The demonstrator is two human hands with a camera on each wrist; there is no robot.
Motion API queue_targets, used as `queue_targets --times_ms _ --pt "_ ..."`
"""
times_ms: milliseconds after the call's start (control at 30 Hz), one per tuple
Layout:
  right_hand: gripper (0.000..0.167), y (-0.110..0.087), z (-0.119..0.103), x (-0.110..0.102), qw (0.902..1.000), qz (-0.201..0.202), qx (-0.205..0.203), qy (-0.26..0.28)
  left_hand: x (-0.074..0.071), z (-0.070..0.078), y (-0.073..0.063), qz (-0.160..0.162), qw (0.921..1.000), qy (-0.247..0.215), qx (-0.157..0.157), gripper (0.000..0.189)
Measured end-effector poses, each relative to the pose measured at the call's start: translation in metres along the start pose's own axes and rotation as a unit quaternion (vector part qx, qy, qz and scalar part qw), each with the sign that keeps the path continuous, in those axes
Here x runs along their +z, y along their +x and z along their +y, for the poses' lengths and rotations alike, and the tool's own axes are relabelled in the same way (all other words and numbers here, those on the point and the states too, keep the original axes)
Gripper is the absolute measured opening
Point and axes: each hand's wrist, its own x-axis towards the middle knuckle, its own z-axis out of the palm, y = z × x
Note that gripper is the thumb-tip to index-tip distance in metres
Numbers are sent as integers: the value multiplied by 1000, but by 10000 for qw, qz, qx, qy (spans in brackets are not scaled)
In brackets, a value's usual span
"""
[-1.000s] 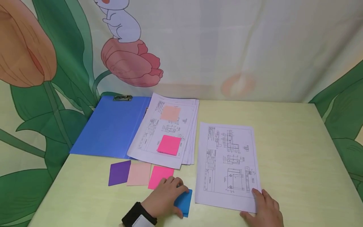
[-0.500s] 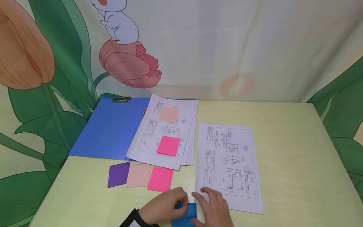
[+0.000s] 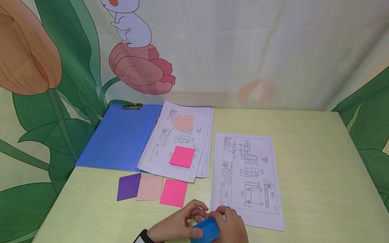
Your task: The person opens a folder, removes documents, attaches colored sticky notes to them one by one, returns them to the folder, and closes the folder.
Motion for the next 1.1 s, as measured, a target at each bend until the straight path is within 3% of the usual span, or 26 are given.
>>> queue_targets --times_ms 100,200,267,367,400,500,600,700,800,967,1100 --pt "64 -3 6 0 9976 522 -422 -179 -1 -2 0 -356 9989 -197 -230 55" --pt "59 -4 10 0 9929 848 -751 -358 0 -3 -1 -591 9962 -577 -286 63" --pt "51 -5 10 -1 9906 942 -855 -499 1 -3 0 -761 9921 -985 -175 67" --pt "41 -4 10 -2 9872 1099 -944 -668 1 -3 1 -1112 9791 -1696 144 71" --pt "40 -3 11 -2 9857 1174 -975 -715 2 -3 2 -1125 9783 -1721 248 71" --pt "38 1 12 -2 9826 1449 -989 -610 5 0 6 -774 9840 -1543 448 68" --pt "37 7 12 -3 9808 1684 -905 -390 9 5 12 63 9945 -938 457 61" --pt "35 13 10 -4 9791 1899 -710 -158 12 9 19 571 9921 -1046 391 52" --pt "32 18 7 -5 9786 2023 -373 5 13 11 23 775 9852 -1477 393 48" --pt "30 24 4 -4 9798 1930 450 279 12 11 28 804 9773 -1848 659 44" --pt "25 30 6 -3 9775 1743 1008 630 11 9 34 955 9736 -2013 502 43"
